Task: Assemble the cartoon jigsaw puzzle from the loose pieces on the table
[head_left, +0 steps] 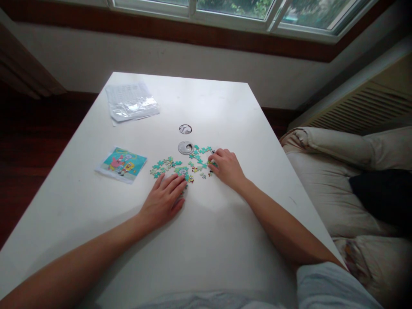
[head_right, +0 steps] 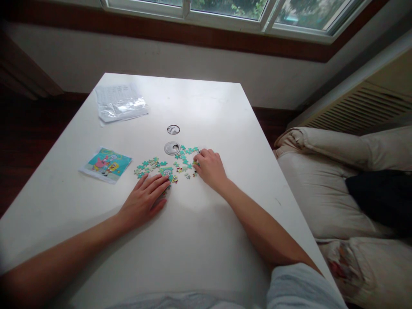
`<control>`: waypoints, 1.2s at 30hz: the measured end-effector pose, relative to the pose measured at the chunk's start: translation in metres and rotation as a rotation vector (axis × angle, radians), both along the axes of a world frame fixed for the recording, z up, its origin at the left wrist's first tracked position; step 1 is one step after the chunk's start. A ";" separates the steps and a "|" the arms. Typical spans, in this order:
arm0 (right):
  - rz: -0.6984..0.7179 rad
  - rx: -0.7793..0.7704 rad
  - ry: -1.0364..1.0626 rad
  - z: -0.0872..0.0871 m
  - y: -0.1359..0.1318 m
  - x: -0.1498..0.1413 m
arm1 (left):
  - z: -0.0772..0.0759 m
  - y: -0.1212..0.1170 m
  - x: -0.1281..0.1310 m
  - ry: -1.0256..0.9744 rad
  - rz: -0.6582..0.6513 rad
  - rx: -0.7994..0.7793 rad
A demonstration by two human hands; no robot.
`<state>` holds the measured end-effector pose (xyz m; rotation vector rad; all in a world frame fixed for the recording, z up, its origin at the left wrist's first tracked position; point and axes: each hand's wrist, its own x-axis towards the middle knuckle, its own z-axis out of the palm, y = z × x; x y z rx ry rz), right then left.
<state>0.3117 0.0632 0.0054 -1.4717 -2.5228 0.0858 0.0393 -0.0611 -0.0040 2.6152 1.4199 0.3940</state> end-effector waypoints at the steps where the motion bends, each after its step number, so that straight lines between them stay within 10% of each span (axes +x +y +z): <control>1: 0.001 -0.013 0.004 0.000 0.002 0.001 | 0.000 0.000 0.000 0.003 -0.002 0.000; 36: 0.151 -0.053 -0.005 0.009 -0.005 -0.001 | -0.001 -0.001 0.001 0.024 -0.004 -0.010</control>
